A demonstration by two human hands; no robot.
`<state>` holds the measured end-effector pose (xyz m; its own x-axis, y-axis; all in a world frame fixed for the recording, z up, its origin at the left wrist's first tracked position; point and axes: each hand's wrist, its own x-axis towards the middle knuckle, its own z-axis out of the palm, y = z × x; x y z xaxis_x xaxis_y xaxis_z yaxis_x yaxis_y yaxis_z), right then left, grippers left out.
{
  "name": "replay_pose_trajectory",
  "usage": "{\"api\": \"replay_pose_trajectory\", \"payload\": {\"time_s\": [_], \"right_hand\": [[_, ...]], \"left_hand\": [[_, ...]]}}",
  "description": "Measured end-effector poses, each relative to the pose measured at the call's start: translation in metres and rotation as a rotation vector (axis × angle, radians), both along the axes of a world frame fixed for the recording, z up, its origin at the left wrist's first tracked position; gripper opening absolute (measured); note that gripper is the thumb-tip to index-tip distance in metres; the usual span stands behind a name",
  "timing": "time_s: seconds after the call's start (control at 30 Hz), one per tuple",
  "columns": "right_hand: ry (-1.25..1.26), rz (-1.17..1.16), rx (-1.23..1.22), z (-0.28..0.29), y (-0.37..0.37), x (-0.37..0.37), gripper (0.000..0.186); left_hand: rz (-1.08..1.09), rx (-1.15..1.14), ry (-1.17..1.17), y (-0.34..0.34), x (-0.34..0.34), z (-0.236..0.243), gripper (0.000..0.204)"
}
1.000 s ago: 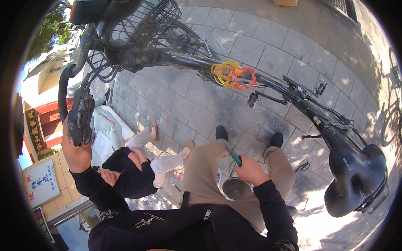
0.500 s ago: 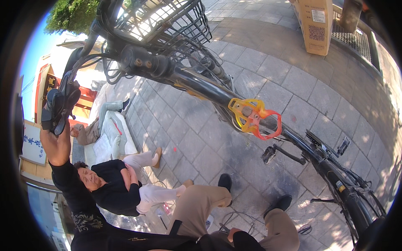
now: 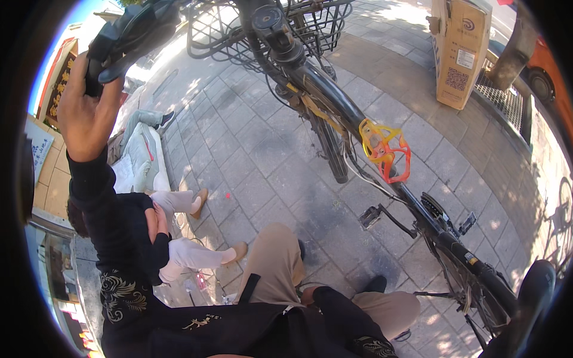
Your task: The person sits on the sidewalk and uses pliers to adjust and tighten components on the bicycle's handlebar and front fork area. They repeatedly grip and manipulate cables and fittings near the basket and stem.
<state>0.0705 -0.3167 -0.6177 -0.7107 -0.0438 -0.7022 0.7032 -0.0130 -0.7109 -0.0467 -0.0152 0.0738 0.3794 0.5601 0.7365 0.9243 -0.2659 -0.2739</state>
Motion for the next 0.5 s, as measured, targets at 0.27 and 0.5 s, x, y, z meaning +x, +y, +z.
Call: {"api": "replay_pose_trajectory", "payload": {"time_s": [0.27,0.5], "right_hand": [[-0.327,-0.394,0.027,0.044,0.034,0.052,0.03],[-0.519,-0.641,0.188,0.055,0.011,0.07,0.033]], "left_hand": [[-0.246,0.427,0.183,-0.024,-0.007,-0.011,0.017],[-0.232,0.102,0.109,-0.05,-0.017,-0.007,0.026]]}}
